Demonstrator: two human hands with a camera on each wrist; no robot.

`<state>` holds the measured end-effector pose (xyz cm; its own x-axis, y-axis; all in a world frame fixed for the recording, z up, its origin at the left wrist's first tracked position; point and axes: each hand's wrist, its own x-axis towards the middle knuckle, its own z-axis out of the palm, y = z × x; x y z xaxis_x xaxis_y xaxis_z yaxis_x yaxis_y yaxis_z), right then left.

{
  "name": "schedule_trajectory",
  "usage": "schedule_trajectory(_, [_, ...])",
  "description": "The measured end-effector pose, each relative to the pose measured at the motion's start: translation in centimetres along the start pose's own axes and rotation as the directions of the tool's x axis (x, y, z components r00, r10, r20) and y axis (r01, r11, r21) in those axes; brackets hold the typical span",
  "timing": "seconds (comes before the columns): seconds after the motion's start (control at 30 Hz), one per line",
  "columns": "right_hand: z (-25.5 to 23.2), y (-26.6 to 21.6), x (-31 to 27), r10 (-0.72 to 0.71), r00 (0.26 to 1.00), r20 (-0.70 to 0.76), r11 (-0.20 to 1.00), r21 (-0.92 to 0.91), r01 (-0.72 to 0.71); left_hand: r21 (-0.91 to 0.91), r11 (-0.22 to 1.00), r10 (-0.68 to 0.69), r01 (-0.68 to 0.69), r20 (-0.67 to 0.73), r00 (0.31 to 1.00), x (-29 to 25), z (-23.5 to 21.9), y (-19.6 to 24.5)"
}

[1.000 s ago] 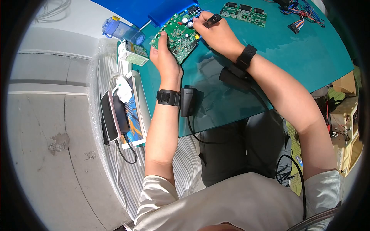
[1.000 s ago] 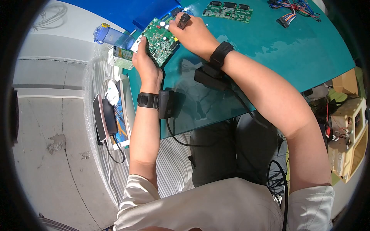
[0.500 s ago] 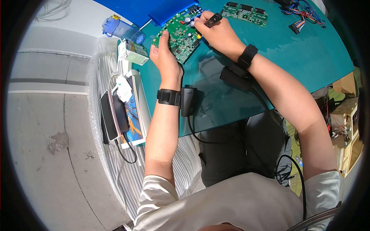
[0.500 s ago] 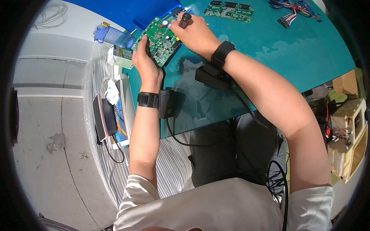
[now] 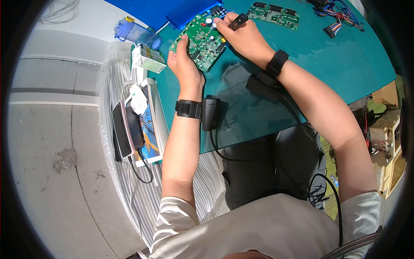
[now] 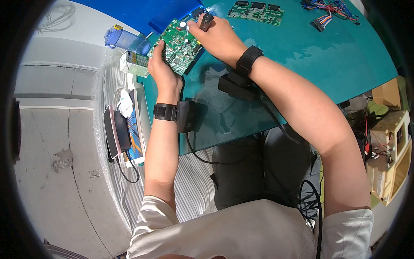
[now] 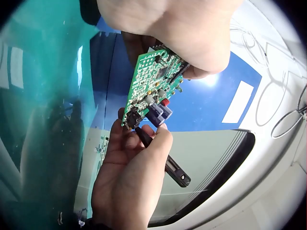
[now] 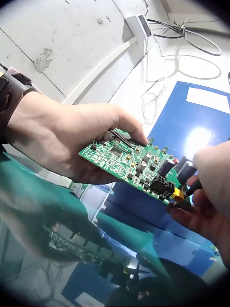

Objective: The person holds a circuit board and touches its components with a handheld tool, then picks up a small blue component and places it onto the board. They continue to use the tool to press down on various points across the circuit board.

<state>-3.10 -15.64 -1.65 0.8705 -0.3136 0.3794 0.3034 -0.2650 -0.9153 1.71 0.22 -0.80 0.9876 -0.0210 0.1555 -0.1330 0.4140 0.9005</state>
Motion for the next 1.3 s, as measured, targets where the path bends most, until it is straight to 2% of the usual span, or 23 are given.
schedule_trajectory(0.3, [0.11,0.14,-0.01,0.029,1.000,-0.001,0.999,0.034,-0.029,-0.013,1.000,0.006,-0.006,0.029,1.000,-0.02,-0.03,0.11])
schedule_trajectory(0.63, [0.27,0.26,0.01,0.038,0.999,0.004,0.999,-0.017,-0.038,-0.010,1.000,0.000,0.000,0.016,1.000,-0.14,0.10,0.18])
schedule_trajectory(1.3, [0.26,0.34,0.15,0.038,0.999,0.021,0.999,-0.004,-0.038,-0.072,0.994,-0.077,0.078,0.019,0.997,0.18,-0.24,-0.14])
